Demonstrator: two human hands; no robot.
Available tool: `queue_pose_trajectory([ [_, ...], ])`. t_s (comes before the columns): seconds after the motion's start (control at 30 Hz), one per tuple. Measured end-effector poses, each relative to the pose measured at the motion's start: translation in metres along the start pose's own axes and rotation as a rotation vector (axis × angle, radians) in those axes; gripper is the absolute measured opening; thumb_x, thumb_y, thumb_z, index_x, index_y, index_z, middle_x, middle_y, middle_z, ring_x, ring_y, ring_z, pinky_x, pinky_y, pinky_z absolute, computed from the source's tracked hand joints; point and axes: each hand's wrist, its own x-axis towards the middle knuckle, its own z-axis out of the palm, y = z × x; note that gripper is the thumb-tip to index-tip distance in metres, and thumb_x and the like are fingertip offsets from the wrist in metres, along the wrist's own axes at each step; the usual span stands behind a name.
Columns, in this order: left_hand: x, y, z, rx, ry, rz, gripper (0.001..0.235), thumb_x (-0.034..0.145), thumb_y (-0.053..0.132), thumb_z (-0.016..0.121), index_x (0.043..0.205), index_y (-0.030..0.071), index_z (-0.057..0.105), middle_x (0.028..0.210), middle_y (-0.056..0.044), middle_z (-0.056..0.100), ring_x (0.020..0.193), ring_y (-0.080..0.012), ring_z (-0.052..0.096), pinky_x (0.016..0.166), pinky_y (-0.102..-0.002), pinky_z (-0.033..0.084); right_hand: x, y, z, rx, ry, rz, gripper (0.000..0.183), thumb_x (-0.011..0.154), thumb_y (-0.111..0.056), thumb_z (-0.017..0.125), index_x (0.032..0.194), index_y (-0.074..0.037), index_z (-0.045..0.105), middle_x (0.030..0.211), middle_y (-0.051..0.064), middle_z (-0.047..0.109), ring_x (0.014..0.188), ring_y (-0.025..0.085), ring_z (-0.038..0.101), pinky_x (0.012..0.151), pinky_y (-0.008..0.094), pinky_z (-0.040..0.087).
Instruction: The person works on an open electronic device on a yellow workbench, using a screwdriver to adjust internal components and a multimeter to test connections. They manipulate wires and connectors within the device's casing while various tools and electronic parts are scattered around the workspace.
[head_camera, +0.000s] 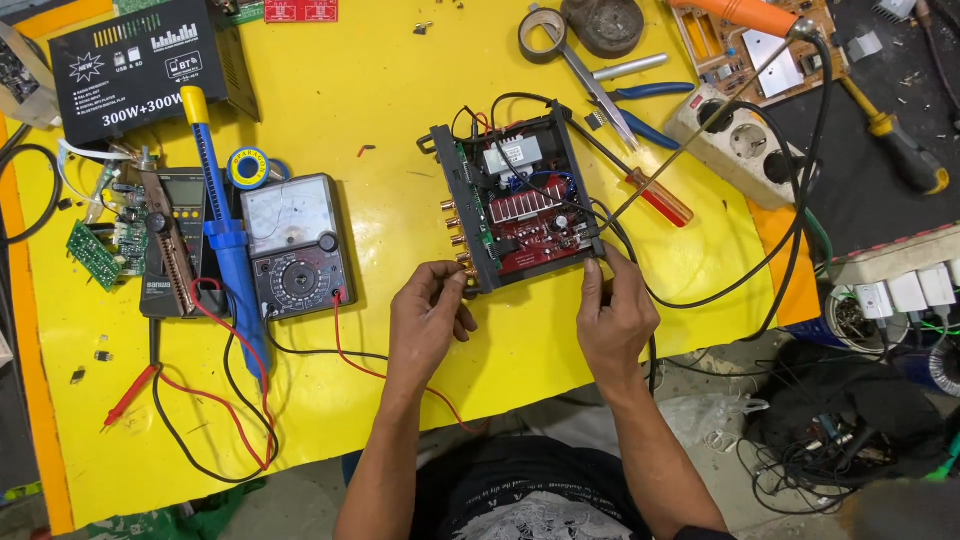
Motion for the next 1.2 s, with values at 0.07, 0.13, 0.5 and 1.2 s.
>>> queue_pose_trajectory([
  [0.07,0.002,0.002,0.002,0.000,-0.004,-0.003,0.021,0.101,0.010,0.058,0.107,-0.007,0.069,0.078,-0.021,0.063,0.054,-0.0247,0.068,0.046,-0.031,0.058,-0.003,0.006,0.003,0.003,0.013,0.000,0.017,0.105,-0.007,0.068,0.120,0.000,0.069,0.096,0.018,0.074,0.060,0.028,0.068,0.052,0.033,0.056],
  [0.13,0.006,-0.001,0.002,-0.002,-0.006,-0.006,0.023,0.102,0.012,0.058,0.103,-0.007,0.070,0.078,-0.021,0.065,0.053,-0.0242,0.068,0.044,-0.031,0.059,-0.005,0.010,0.006,0.008,0.025,-0.002,0.017,0.105,-0.006,0.068,0.120,0.000,0.069,0.095,0.018,0.074,0.060,0.028,0.068,0.052,0.032,0.056],
  [0.5,0.015,-0.012,-0.001,-0.084,-0.068,-0.001,0.020,0.101,0.010,0.062,0.102,-0.009,0.067,0.079,-0.020,0.061,0.054,-0.0270,0.071,0.045,-0.032,0.060,-0.007,0.013,0.012,-0.025,0.068,-0.063,0.018,0.104,-0.006,0.068,0.121,0.001,0.067,0.098,0.019,0.074,0.066,0.030,0.070,0.055,0.033,0.056],
  [1.2,0.016,-0.016,-0.005,-0.113,-0.088,0.016,0.022,0.101,0.011,0.061,0.100,-0.010,0.066,0.075,-0.018,0.058,0.055,-0.0264,0.071,0.050,-0.033,0.063,-0.007,0.010,0.013,-0.044,0.060,-0.075,0.015,0.107,-0.005,0.066,0.120,0.002,0.066,0.104,0.020,0.075,0.063,0.032,0.066,0.055,0.037,0.053],
])
